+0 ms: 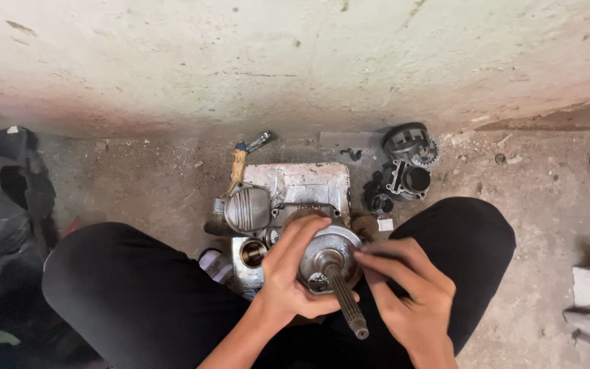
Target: The person sits on the workshop floor holding a motorcycle clutch hub with a splined shaft in one hand and rubs its surface with a sanding block, rotating the part to work different spots. They keep sanding the hub's rim and face throughout the clip.
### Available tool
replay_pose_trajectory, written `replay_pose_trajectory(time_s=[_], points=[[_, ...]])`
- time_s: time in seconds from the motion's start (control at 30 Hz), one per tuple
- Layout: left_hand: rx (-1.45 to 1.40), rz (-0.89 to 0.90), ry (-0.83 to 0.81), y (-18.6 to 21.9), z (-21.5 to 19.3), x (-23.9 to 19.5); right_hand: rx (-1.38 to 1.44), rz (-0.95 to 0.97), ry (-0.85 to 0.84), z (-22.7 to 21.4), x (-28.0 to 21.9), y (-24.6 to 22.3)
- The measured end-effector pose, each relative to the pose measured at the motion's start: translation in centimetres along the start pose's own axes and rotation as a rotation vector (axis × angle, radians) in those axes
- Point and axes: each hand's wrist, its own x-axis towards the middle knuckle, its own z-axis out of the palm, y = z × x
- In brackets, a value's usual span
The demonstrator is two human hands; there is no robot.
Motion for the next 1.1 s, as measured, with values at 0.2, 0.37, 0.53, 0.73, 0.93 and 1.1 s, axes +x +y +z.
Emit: replay_pose_trajectory(time_s=[0.2,0.37,0.53,0.73,0.93,1.1], points=[[-0.014,0.018,0.012,-0.1,0.2,0.0,0.022,-0.026,-0.007,0.3,0.4,-0.3],[-0.011,0.002,0.011,-0.2,0.0,-0.3,0.056,0.02,0.01,0.2,-0.2,0.5],[-0.038,0.012,0.001,-0.2,0.2,0.0,0.144,0.015,-0.002,0.5,0.9,0.8],[-0.051,0.047,-0.006,-0.5,0.0,0.0,0.227,0.103,0.014,0.5,-1.2,1.6],[-0.078,-0.003,-0.024,-0.5,0.3,0.1,0.061,0.087,0.072,0.9,-1.0,0.2],[-0.071,-0.018,-0.02,-0.8,0.3,-0.1,0.256,0.278,0.155,1.2,-3.3,1.1]])
